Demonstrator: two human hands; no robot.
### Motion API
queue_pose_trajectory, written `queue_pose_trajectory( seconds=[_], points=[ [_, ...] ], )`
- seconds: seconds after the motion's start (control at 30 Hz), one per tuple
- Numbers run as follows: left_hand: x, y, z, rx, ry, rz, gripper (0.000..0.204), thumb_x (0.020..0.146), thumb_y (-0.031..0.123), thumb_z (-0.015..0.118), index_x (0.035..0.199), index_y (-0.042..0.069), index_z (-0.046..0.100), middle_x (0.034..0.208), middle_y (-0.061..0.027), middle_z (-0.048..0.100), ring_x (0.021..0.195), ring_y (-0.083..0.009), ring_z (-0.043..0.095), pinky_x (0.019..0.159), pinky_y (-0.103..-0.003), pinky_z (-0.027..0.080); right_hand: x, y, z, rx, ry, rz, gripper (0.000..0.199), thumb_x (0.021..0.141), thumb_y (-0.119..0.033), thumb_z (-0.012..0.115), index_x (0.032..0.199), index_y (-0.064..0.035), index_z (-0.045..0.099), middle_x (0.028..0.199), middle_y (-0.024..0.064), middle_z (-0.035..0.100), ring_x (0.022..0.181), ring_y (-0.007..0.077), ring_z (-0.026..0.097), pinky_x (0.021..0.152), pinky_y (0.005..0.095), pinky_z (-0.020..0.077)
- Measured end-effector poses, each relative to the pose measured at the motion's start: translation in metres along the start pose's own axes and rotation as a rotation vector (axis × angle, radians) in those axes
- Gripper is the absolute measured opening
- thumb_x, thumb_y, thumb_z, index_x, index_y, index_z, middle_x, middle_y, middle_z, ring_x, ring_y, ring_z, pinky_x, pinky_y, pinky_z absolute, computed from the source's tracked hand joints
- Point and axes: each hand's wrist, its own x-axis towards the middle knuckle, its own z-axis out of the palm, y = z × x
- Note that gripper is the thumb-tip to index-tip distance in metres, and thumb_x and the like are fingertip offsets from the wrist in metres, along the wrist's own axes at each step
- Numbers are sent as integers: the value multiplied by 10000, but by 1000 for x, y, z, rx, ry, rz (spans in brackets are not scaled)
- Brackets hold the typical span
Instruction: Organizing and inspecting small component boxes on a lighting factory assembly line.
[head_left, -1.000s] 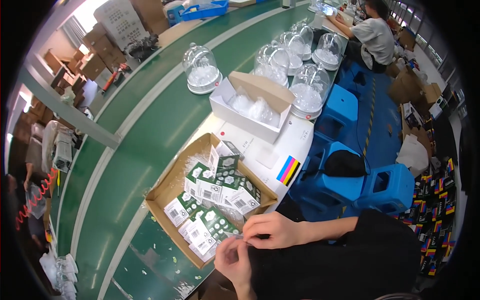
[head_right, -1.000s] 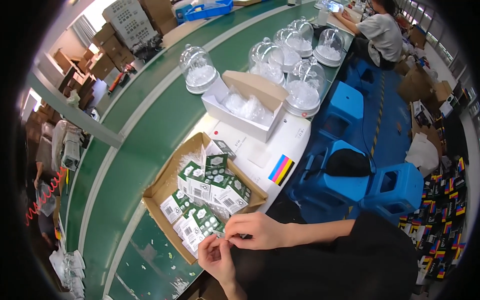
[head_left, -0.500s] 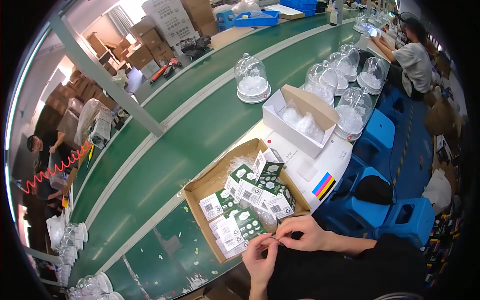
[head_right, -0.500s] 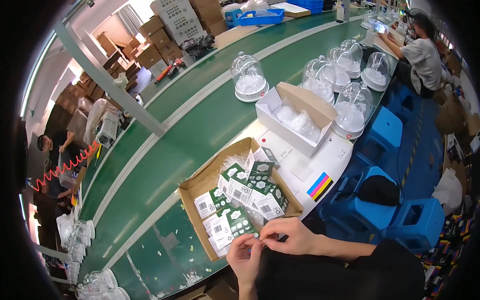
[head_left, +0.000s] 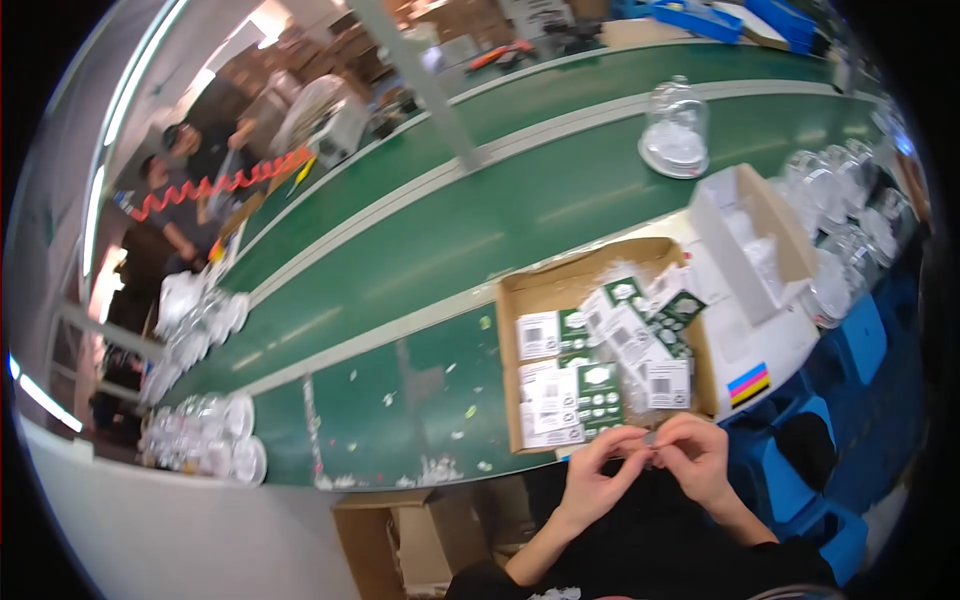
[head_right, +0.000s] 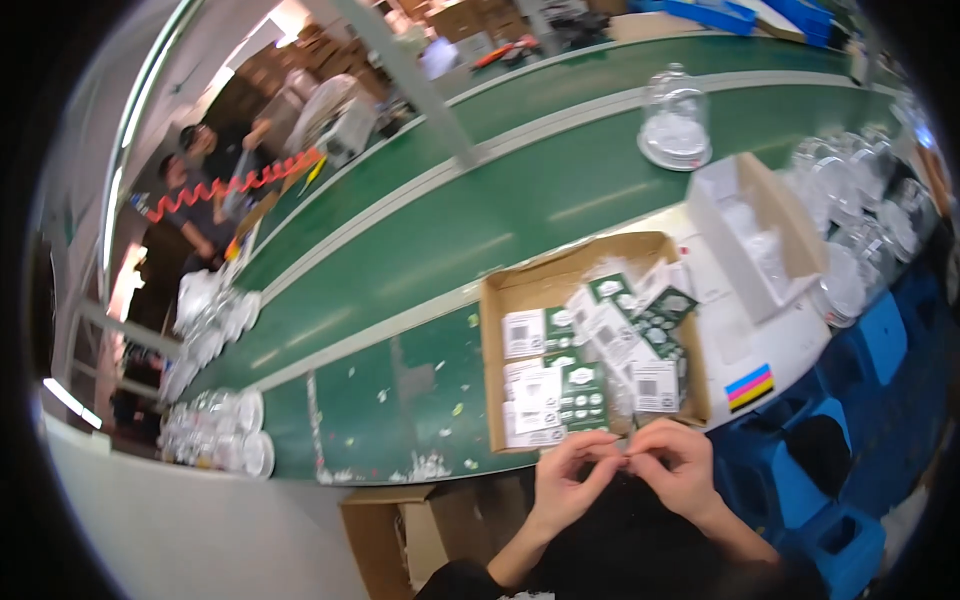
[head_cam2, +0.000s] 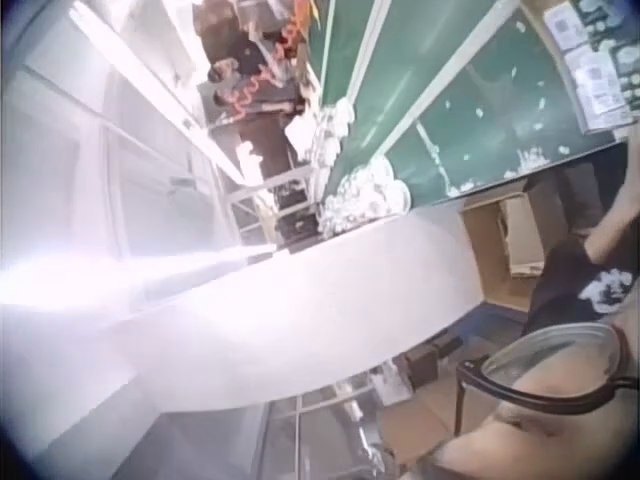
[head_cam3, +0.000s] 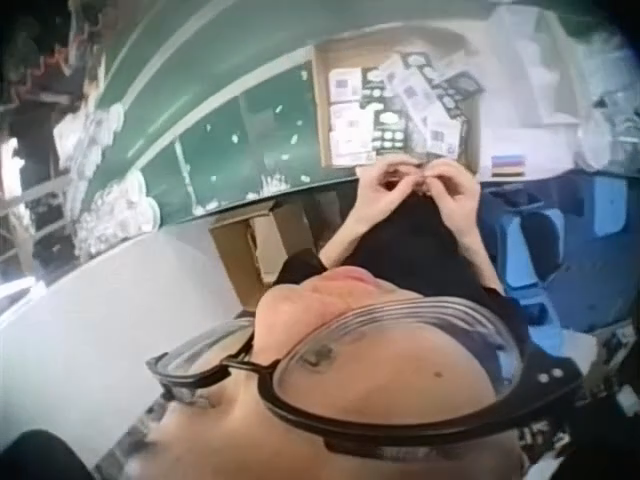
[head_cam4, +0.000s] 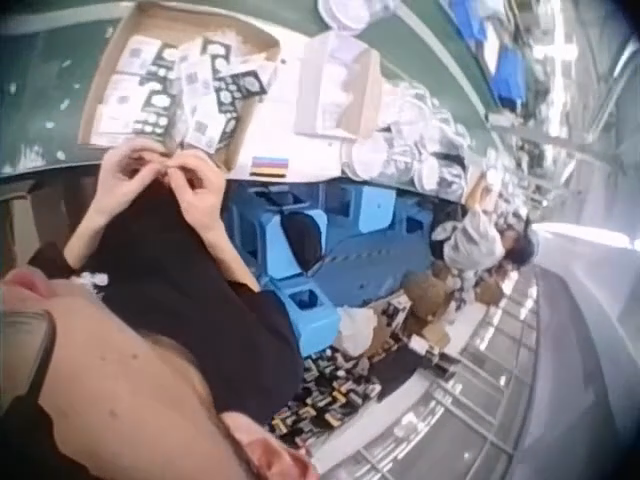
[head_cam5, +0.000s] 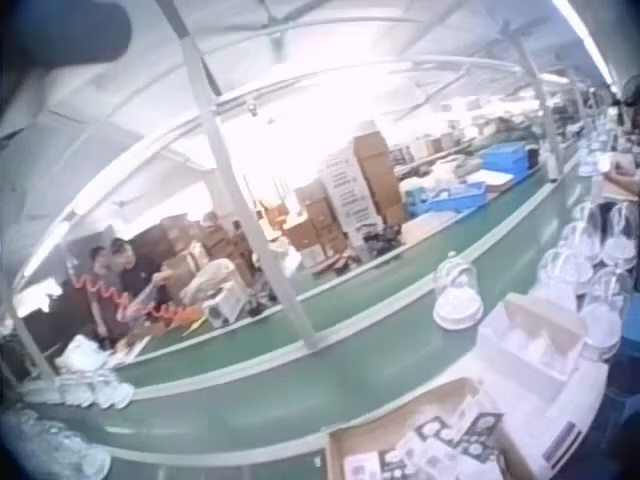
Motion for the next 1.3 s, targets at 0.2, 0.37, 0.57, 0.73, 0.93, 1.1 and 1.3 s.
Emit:
queue_pose_trajectory(
  seconds=[0.2, 0.37, 0.57, 0.73, 0.93, 1.1, 1.3],
  points=[
    [-3, 5, -2, -34, -14, -40, 306, 889, -58, 619, 1187, -37, 552, 954, -89, 666, 867, -128, 650, 800, -251, 531, -1, 5, 4, -56, -29, -26, 88, 790, 96, 643, 850, 33, 655, 899, 103, 609, 722, 132, 635, 617, 214, 513],
    [-4, 5, -2, -21, 8, 5, 298, 891, -52, 620, 1181, -43, 552, 958, -94, 668, 875, -127, 651, 802, -251, 529, 2, 4, 4, -96, -37, -80, 82, 784, 86, 643, 843, 29, 652, 885, 101, 618, 709, 130, 624, 600, 213, 499],
    [-1, 2, -3, -106, 2, -19, 305, 895, -48, 617, 1191, -40, 544, 962, -89, 668, 885, -120, 644, 806, -246, 519, 4, 8, 3, 9, -27, -32, 79, 776, 76, 657, 830, 19, 651, 871, 101, 621, 705, 126, 618, 607, 210, 497],
    [-2, 6, 2, -103, -15, -51, 313, 902, -36, 616, 1203, -32, 532, 971, -76, 663, 887, -112, 641, 803, -236, 515, -1, 14, -6, -150, -39, -114, 82, 769, 89, 664, 813, 22, 648, 861, 106, 617, 689, 127, 610, 603, 211, 496],
    [-1, 1, 1, -151, -40, -45, 312, 911, -39, 601, 1214, -38, 523, 969, -83, 654, 893, -126, 642, 812, -243, 516, 1, 9, -1, 1, 12, -35, 96, 754, 83, 676, 812, 9, 659, 843, 97, 618, 685, 136, 611, 595, 218, 489],
    [-3, -2, 1, -87, -9, -33, 312, 911, -40, 602, 1214, -36, 529, 979, -77, 653, 913, -118, 636, 822, -239, 508, 3, 9, -3, -172, -23, -141, 114, 712, 39, 716, 803, -23, 684, 809, 86, 637, 715, 163, 612, 618, 248, 466],
    [-4, -6, -2, -55, 10, -30, 319, 904, -36, 614, 1214, -25, 539, 992, -79, 660, 915, -115, 637, 823, -240, 509, 10, 2, 1, -301, -39, -247, 119, 712, 42, 714, 805, -25, 684, 814, 88, 641, 709, 171, 618, 630, 258, 480]
  ],
)
